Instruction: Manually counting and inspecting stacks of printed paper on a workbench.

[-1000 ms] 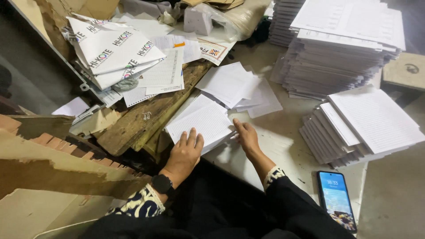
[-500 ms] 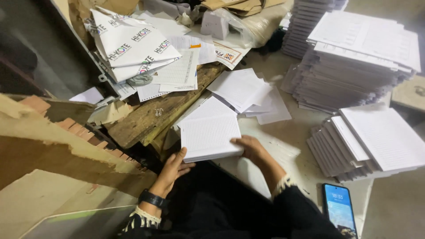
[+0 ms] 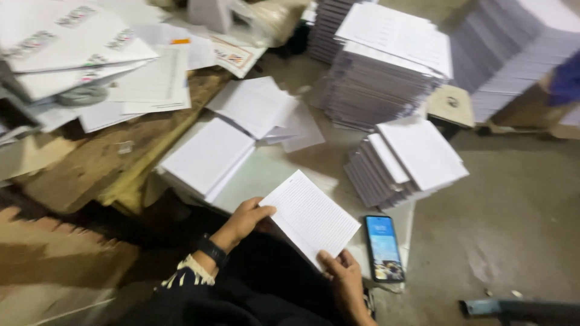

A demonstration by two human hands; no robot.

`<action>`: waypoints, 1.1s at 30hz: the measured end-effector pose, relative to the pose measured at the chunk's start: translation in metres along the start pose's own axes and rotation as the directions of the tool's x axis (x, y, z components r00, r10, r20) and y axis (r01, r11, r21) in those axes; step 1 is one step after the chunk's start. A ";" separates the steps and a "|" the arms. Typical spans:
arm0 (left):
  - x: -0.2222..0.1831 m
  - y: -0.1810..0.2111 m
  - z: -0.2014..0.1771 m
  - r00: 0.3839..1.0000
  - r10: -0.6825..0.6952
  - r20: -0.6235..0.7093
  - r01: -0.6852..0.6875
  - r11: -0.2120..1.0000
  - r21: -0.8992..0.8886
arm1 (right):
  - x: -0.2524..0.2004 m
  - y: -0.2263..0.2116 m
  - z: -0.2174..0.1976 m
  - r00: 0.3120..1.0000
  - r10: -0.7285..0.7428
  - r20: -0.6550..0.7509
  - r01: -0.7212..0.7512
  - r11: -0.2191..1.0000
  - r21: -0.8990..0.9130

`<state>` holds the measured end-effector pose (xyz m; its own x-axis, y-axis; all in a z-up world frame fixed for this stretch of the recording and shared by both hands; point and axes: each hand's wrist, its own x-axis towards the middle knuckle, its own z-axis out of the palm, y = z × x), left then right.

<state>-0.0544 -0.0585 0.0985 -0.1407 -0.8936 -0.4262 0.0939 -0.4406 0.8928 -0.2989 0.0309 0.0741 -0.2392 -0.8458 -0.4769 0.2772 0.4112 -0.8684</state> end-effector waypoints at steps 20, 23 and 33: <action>-0.010 0.029 0.047 0.817 0.567 -0.103 -0.216 0.468 0.857 | -0.029 -0.073 -0.017 0.889 -0.451 0.075 0.274 0.395 -0.877; -0.022 0.029 0.083 0.803 0.596 0.002 -0.390 0.523 0.758 | -0.024 -0.074 -0.013 0.919 -0.390 0.049 0.209 0.379 -0.902; 0.004 -0.013 0.109 0.803 0.587 0.098 -0.456 0.501 0.735 | -0.015 -0.070 -0.020 0.911 -0.403 0.082 0.258 0.405 -0.877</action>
<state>-0.1638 -0.0469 0.1008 -0.1541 -0.9684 0.1963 -0.6136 0.2495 0.7492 -0.3335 0.0219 0.1392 -0.2535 -0.9646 -0.0733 -0.7654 0.2463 -0.5945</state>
